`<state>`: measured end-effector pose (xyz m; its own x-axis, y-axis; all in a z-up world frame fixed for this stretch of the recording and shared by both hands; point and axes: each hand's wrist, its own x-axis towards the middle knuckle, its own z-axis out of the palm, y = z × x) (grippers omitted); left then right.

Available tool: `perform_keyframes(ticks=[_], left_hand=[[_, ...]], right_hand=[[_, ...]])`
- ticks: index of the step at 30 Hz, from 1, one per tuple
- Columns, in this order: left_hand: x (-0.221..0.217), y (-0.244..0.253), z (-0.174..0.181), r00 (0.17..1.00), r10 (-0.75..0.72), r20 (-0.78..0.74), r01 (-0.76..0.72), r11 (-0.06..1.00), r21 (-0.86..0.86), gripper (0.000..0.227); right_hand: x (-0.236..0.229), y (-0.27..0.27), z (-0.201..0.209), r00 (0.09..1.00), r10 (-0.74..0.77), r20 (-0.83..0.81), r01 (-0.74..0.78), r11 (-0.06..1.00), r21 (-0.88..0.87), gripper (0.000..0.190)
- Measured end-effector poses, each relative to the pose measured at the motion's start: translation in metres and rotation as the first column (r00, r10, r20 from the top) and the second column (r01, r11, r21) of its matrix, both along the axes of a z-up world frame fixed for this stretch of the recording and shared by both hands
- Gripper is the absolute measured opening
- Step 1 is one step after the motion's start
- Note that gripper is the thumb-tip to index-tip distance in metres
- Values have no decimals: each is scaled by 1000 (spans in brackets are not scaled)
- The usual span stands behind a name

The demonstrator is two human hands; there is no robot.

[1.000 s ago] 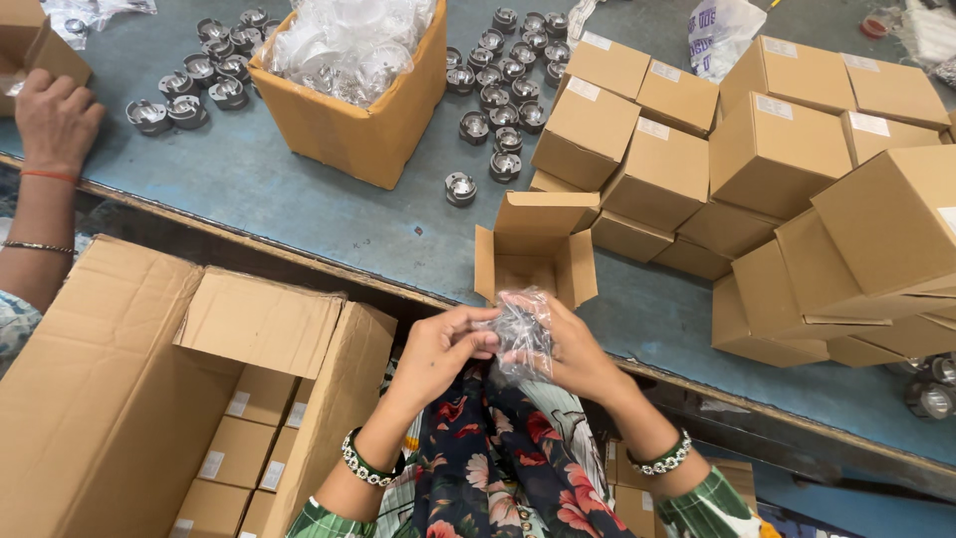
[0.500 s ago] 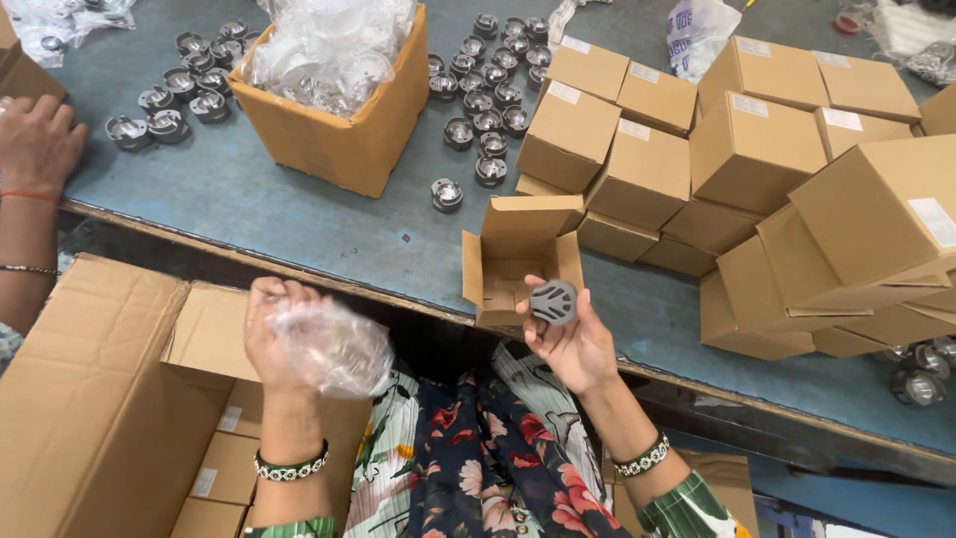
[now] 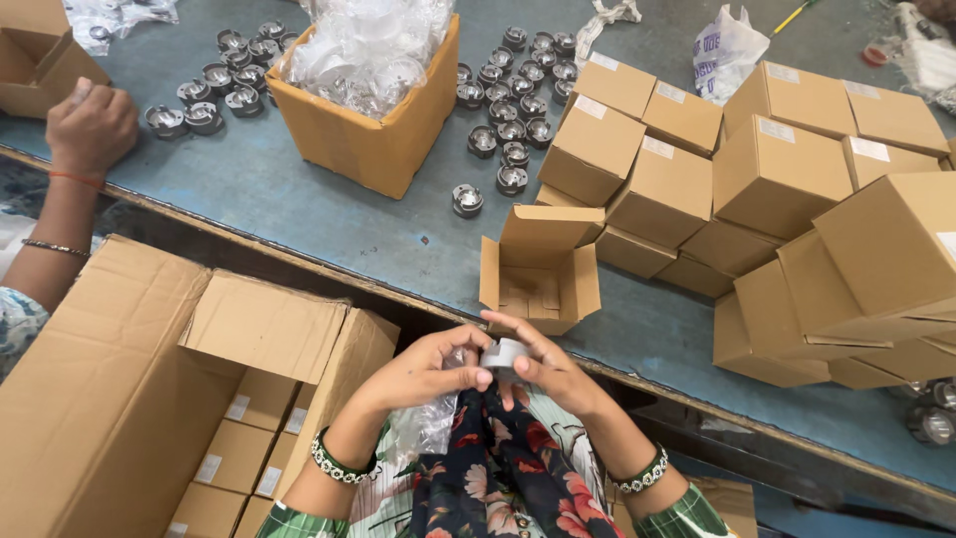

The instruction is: The person packs small, round, metallic objects into plastic bags and places them into small cardboard boxes. They then close the boxes and stack them on the table. The person also handles white circular objects, placing them into boxes.

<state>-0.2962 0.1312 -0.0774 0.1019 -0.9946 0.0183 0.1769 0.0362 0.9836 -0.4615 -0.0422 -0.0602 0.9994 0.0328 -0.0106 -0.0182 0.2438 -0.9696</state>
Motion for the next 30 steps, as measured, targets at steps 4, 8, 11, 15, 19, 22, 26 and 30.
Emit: perform_keyframes(ticks=[4, 8, 11, 15, 19, 22, 26, 30], left_hand=[[10, 1, -10, 999, 42, 10, -41, 997, -68, 29], [45, -3, -3, 874, 405, 268, -422, 907, 4, 29], [80, -23, 1, 565, 465, 682, -711, 694, 115, 34], [102, -67, -9, 269, 436, 859, -713, 690, -127, 40], [108, -96, -24, 170, 389, 905, -685, 707, -175, 46], [111, -97, -31, 231, 434, 871, -728, 671, -141, 52], [122, -89, -33, 312, 380, 871, -775, 632, 2, 72], [138, -116, -32, 262, 236, 936, -731, 681, 33, 90]], right_hand=[[1, 4, 7, 996, -78, 40, 85, 968, -235, 76], [-13, -20, 3, 913, -283, 293, 396, 788, -471, 58], [-32, -48, -8, 790, -509, 342, 611, 700, -370, 45], [-58, -78, -35, 637, -725, 264, 752, 509, -418, 34], [-81, -102, -61, 579, -792, 195, 762, 441, -473, 32], [-91, -119, -79, 534, -830, 162, 768, 396, -503, 30], [-83, -135, -105, 514, -850, 112, 753, 385, -533, 28], [-70, -139, -115, 503, -857, 116, 710, 333, -620, 27]])
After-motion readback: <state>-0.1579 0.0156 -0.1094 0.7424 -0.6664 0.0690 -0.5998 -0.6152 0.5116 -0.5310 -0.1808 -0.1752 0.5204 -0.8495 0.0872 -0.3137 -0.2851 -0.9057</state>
